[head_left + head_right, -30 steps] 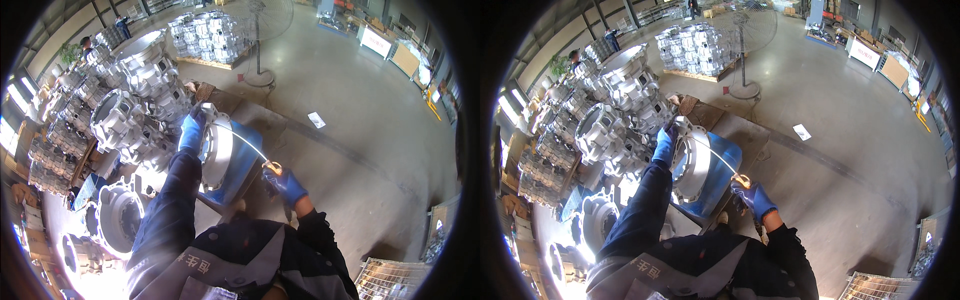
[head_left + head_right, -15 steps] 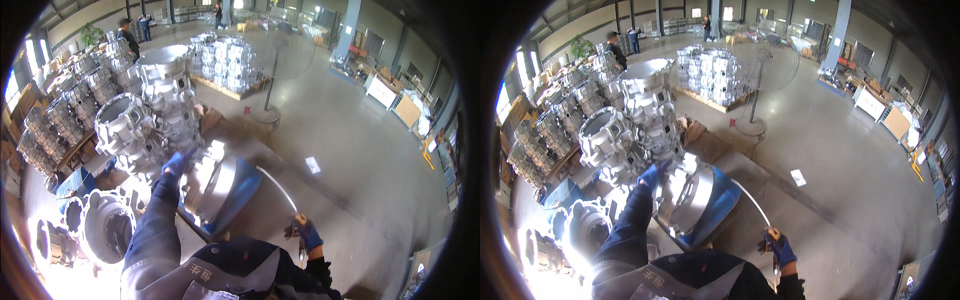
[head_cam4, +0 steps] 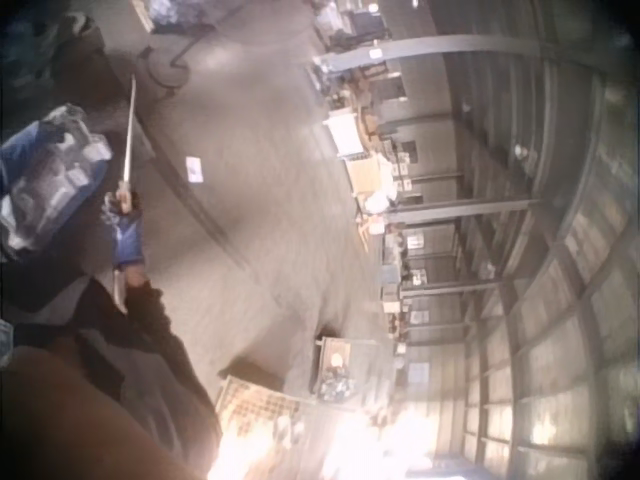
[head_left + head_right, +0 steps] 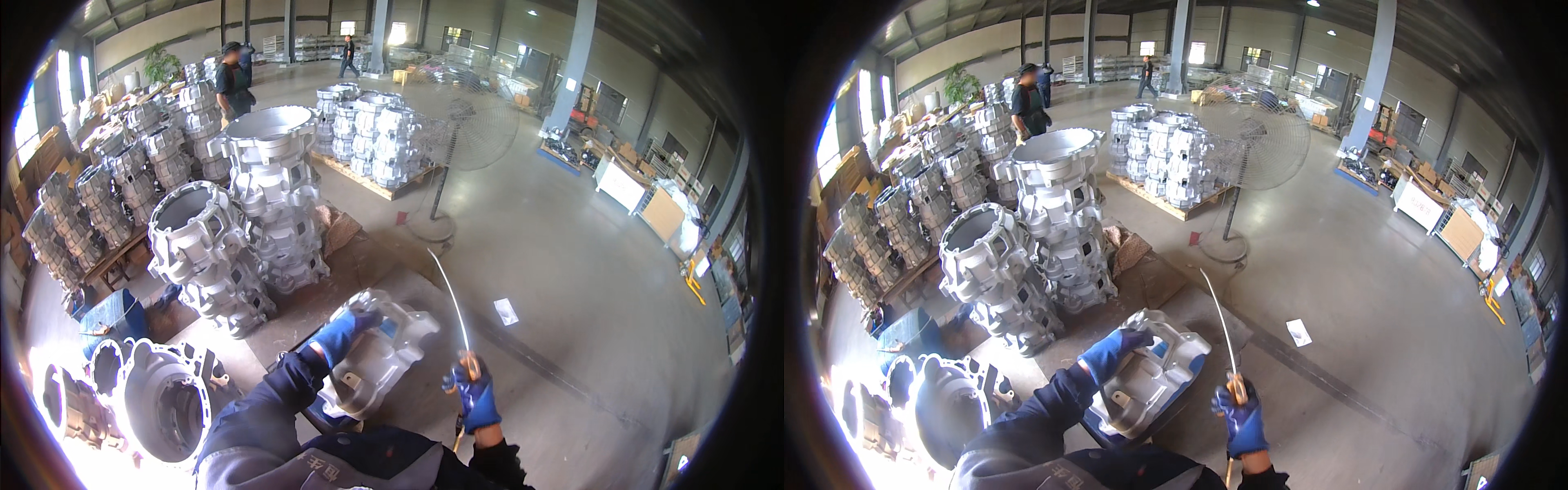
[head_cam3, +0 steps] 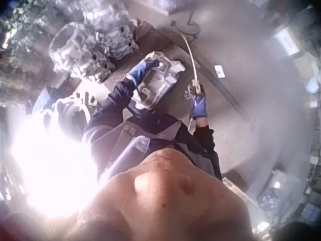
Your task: The person uses a handheld spray tool to clean the interior and exterior surfaces of several large metal engine components. They pick up each part, spray it thoroughly, rotate it to reach different areas, and place it back on the workbench.
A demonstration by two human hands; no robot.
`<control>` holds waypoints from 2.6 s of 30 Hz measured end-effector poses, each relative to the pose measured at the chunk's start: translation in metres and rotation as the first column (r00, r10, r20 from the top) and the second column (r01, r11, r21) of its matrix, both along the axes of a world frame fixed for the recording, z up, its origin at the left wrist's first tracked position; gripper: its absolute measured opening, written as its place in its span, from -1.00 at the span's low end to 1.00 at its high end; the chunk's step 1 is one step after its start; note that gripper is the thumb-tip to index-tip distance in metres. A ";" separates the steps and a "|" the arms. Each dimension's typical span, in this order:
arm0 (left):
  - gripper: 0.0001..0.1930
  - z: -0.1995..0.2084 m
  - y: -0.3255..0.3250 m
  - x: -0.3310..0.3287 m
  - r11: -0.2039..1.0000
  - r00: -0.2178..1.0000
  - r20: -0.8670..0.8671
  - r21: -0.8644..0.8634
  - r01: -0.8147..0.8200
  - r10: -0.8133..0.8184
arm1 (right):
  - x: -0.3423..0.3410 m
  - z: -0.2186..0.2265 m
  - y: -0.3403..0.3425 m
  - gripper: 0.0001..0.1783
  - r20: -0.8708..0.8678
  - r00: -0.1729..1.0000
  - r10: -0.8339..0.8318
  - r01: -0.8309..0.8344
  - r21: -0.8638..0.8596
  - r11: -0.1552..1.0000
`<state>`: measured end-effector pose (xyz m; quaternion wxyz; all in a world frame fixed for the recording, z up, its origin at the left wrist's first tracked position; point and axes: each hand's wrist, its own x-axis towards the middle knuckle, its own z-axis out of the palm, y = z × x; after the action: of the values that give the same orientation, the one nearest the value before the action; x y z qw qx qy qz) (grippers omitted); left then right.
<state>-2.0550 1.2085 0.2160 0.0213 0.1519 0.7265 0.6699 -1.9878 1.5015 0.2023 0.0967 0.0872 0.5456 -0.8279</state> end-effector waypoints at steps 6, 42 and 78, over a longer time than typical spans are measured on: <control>-0.58 0.077 -0.018 -0.016 0.864 0.984 0.017 -0.482 -0.149 0.179 | -0.032 0.049 -0.039 -0.81 -0.049 0.978 0.202 -0.200 0.043 0.979; -0.75 0.275 -0.277 -0.335 0.298 0.620 -0.777 -0.622 -0.725 -0.114 | -0.486 0.091 -0.358 -0.43 -0.619 0.709 0.339 0.288 0.693 0.661; -0.64 0.022 -0.111 -0.167 0.582 0.555 -0.351 -0.033 -0.813 0.755 | -0.012 0.029 -0.034 -0.54 0.060 0.948 0.311 -0.254 0.732 0.633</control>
<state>-2.2221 1.0978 0.2384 -0.3759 -0.0925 0.7722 0.5039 -1.9998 1.4670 0.2311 0.1626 0.0024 0.8400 -0.5176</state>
